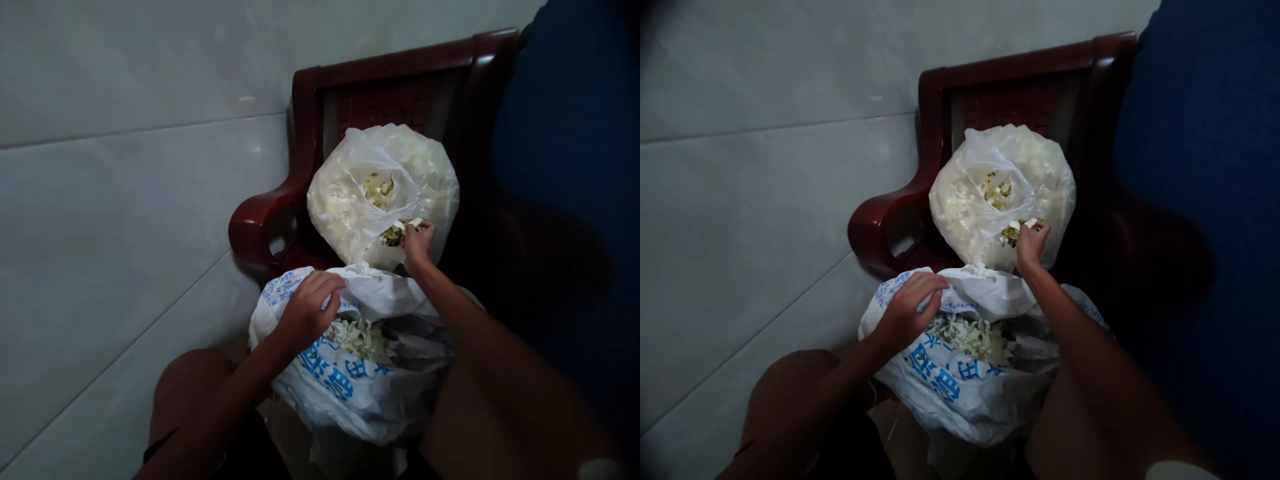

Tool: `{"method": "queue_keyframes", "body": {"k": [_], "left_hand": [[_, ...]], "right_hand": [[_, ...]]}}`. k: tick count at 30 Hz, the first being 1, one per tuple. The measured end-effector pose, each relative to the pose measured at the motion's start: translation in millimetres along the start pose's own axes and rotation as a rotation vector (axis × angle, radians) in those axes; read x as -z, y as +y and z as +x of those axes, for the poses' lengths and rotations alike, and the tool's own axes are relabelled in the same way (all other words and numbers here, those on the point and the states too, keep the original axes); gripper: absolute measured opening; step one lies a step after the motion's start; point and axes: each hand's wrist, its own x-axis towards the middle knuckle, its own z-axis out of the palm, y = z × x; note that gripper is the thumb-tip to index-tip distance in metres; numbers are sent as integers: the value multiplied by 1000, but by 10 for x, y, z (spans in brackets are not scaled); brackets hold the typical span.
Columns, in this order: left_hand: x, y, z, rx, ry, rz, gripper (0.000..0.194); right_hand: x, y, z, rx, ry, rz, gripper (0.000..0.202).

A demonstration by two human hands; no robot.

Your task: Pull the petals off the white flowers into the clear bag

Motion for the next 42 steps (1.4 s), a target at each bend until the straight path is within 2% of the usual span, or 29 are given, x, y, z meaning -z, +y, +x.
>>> {"method": "queue_keyframes", "body": {"k": [3,5,6,7,9,11,13,16,18,20,23,26,28,33,39,42], "left_hand": [[108,-116,277,167,85,-55,22],[175,-259,491,237,138,-160,32],[193,-331,597,205,103,-205,38],[192,-396,696,165,66,-239,43],[127,-496,849,103,-4,-280,49],[-14,-556,913,65,-56,-319,47],[-187,-584,886,59,-95,-389,40],[-371,-595,764,178,-57,-564,39],[-382,-598,713,275,-20,-698,39],[-308,-607,724,357,-14,-839,39],[-145,-637,815,405,-79,-982,38],[-55,-690,866,387,-128,-979,34],[-54,-733,851,399,-89,-952,30],[-134,-802,749,438,57,-875,24],[-156,-781,725,407,133,-651,17],[-169,-770,752,407,168,-647,16]], "right_hand": [[-33,-209,-459,120,-62,29,36],[-9,-336,-725,226,-168,25,35],[13,-382,-812,361,-280,-16,33],[36,-412,-861,469,-336,-68,27],[71,-413,-855,585,-459,-198,16],[74,-347,-769,583,-617,-292,15],[43,-258,-680,513,-764,-299,18],[-33,-190,-633,391,-925,-220,20],[-83,-225,-650,311,-990,-161,21],[-121,-308,-666,244,-957,-84,22],[-146,-433,-649,202,-819,12,20],[-151,-481,-602,214,-824,-31,18],[-163,-478,-575,291,-866,-126,16],[-249,-454,-548,626,-908,-290,18],[-351,-390,-573,724,-904,-373,18],[-353,-369,-570,743,-912,-354,14]]}}
